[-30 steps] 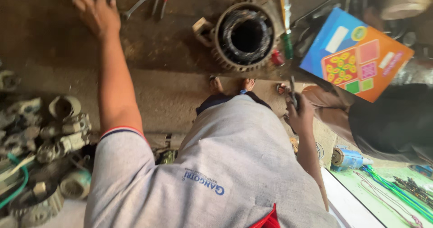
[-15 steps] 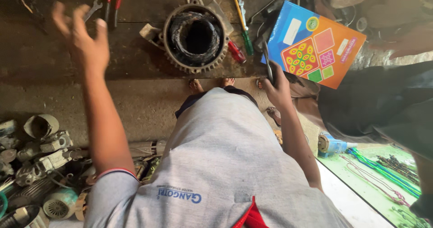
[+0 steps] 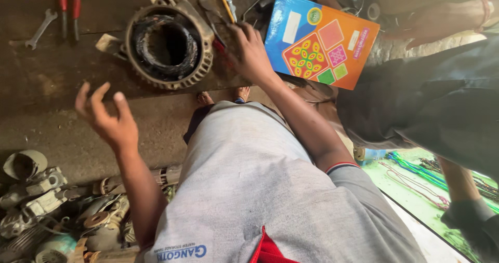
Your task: The person works on a cylindrical motor stator, using a hammer and screwdriver to remove old material and wires from the slots. They repeatedly tap and pry at the interior, then place a metal disc into the stator and continue hammering.
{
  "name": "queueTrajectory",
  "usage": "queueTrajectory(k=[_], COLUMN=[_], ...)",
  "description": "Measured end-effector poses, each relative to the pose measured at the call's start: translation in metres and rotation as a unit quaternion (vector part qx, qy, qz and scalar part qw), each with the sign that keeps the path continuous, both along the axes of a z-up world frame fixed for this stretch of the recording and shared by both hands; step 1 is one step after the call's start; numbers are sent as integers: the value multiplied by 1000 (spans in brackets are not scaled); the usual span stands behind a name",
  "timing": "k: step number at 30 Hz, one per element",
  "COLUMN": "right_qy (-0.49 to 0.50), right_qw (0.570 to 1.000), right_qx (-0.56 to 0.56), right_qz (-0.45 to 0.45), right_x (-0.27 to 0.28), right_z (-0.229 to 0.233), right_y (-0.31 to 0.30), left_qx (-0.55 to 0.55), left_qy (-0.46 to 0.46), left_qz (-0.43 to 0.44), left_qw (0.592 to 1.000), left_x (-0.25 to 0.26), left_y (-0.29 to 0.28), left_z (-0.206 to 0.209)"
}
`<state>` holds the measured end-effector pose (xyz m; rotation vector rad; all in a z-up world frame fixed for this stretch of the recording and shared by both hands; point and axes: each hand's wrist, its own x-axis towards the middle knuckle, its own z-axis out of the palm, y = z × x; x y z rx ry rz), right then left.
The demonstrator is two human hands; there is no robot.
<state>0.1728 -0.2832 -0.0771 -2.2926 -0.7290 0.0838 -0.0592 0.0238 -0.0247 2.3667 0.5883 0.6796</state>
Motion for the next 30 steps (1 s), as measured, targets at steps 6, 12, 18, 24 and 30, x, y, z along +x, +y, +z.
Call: queueTrajectory(k=[6,12,18,24,30], right_qy=[120,135,116,148,98], right_qw=[992,988,989,984,990], right_qx=[21,68,87,83,57], right_qz=[-16,-17,37,52,84], right_x=[-24,-23,-34,-40,-44], right_z=[26,36,54,57,50], right_y=[-70,-89,-79,-81,-78], left_qx=[-148,46,222,225,252], left_qy=[5,-23,-51,-126,-147], left_qz=[115,38,-111,-208,-189], left_qw=[982,998,967,943,938], left_x=[-24,3,68,109,108], left_y=[-32,-73,-63,-45,-44], left_z=[-19,-3,29,11,3])
